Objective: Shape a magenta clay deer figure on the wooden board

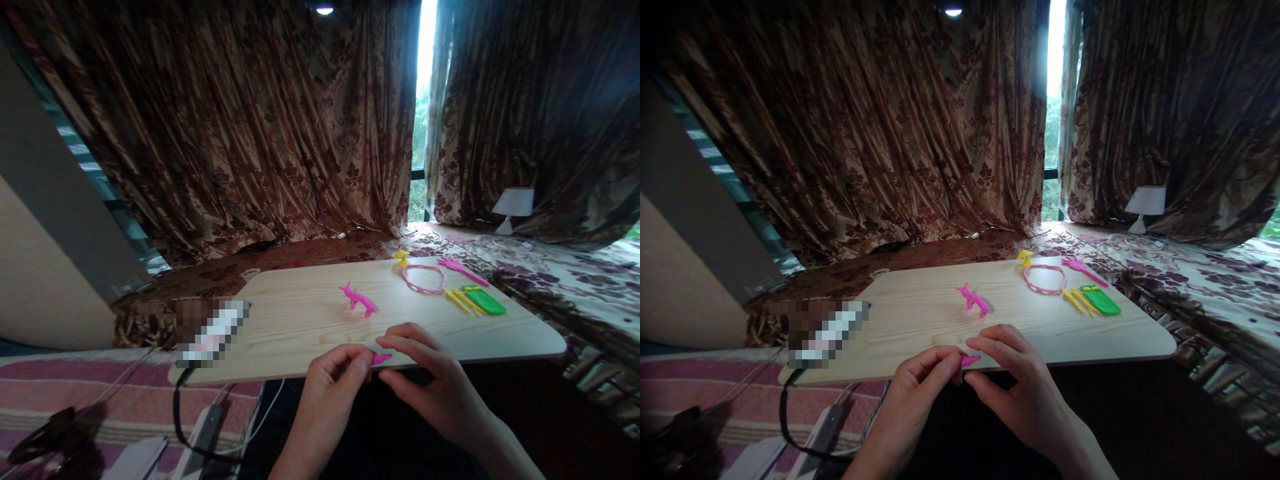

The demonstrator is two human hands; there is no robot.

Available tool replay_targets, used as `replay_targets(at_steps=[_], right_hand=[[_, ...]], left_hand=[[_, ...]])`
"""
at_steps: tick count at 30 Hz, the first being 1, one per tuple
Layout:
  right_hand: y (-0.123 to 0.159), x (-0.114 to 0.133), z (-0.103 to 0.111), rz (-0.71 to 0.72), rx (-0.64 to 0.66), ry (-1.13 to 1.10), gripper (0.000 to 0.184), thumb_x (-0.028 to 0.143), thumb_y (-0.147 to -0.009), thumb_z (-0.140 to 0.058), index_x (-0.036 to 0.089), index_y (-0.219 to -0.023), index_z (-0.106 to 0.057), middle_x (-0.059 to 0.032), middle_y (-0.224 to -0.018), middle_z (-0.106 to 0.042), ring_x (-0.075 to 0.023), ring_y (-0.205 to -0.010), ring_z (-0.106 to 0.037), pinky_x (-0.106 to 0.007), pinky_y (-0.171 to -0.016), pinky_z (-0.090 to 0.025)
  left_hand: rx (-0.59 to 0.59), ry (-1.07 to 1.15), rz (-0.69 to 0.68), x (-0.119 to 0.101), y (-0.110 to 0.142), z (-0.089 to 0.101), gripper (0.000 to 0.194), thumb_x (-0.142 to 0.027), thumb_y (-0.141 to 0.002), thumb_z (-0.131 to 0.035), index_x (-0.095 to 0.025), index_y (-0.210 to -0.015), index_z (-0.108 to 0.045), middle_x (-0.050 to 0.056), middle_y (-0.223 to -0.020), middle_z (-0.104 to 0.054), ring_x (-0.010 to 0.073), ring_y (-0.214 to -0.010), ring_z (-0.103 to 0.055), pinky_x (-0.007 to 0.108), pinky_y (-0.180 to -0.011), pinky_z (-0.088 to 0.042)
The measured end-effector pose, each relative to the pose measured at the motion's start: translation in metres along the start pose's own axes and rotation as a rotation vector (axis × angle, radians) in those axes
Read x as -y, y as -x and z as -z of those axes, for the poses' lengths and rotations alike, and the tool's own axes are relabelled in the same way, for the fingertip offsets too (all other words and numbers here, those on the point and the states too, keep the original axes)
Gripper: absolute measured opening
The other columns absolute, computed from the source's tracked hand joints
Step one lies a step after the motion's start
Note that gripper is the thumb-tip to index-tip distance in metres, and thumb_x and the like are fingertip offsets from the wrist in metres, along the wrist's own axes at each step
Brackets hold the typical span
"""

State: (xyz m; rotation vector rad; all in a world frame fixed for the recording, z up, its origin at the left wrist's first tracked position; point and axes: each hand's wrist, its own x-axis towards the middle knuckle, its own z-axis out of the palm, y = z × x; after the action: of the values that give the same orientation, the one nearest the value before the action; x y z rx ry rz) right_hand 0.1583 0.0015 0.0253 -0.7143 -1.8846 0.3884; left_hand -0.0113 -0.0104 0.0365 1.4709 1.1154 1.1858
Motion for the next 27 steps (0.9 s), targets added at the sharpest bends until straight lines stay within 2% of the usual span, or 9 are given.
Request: replay_targets(at_steps=[4,6,12,17,24,27], right_hand=[[-0.0012,0.0009,-0.0008,-0.034,0.003,0.001,0.02,0.014,-0.083,-0.059,0.024,-0.097,-0.067,-0.0049,-0.093,-0.06,-0.0175,-0.087,-0.059,-0.03,-0.074,-0.051],[-0.0014,0.0005,-0.0006,-0.032,-0.02,0.002,0.02,0.014,-0.082,-0.059,0.024,-0.098,-0.067,-0.0049,-0.09,-0.06,-0.0173,-0.085,-0.059,-0.03,-0.073,-0.051],[0.0003,-0.0011,0.0004,0.006,-0.03,-0.015,0.029,0.013,-0.08,-0.062,0.024,-0.106,-0.064,-0.0056,-0.095,-0.061,-0.0183,-0.089,-0.059,-0.032,-0.075,-0.052],[-0.0006,0.001,-0.0024,-0.037,-0.011,-0.057,0.019,0.015,-0.082,-0.059,0.024,-0.096,-0.069,-0.0048,-0.087,-0.062,-0.0168,-0.081,-0.06,-0.029,-0.068,-0.052],[-0.0013,-0.0024,-0.0038,-0.024,-0.05,-0.103,0.021,0.012,-0.082,-0.059,0.024,-0.097,-0.068,-0.0037,-0.085,-0.062,-0.0161,-0.08,-0.06,-0.028,-0.068,-0.051],[-0.0017,-0.0031,0.0003,-0.015,-0.071,-0.103,0.023,0.01,-0.081,-0.059,0.024,-0.099,-0.066,-0.003,-0.087,-0.062,-0.0159,-0.081,-0.06,-0.028,-0.07,-0.051]], left_hand=[[0.003,0.052,-0.052,0.0008,0.0007,0.0009,0.029,-0.034,-0.088,-0.049,-0.016,-0.072,-0.066,0.001,-0.068,-0.06,0.0148,-0.074,-0.053,0.024,-0.075,-0.039],[-0.004,0.076,-0.055,0.0002,0.0004,0.0018,0.029,-0.034,-0.089,-0.048,-0.017,-0.075,-0.067,0.001,-0.069,-0.061,0.0148,-0.076,-0.054,0.025,-0.078,-0.039],[0.013,0.029,0.006,-0.0026,-0.0002,0.0004,0.018,-0.032,-0.081,-0.06,-0.017,-0.079,-0.07,0.0,-0.07,-0.064,0.0139,-0.071,-0.055,0.022,-0.069,-0.041],[0.013,0.037,0.008,-0.0022,0.0011,-0.002,0.016,-0.031,-0.079,-0.062,-0.018,-0.083,-0.07,0.002,-0.078,-0.069,0.0155,-0.075,-0.058,0.023,-0.07,-0.042],[0.019,0.076,-0.002,-0.0009,0.0004,0.0012,0.019,-0.032,-0.082,-0.058,-0.017,-0.084,-0.069,0.0,-0.072,-0.064,0.0142,-0.074,-0.056,0.023,-0.072,-0.04],[0.029,0.057,-0.009,-0.0006,0.0003,0.0032,0.026,-0.034,-0.087,-0.052,-0.016,-0.074,-0.066,0.0,-0.068,-0.061,0.0135,-0.072,-0.054,0.023,-0.072,-0.038]])
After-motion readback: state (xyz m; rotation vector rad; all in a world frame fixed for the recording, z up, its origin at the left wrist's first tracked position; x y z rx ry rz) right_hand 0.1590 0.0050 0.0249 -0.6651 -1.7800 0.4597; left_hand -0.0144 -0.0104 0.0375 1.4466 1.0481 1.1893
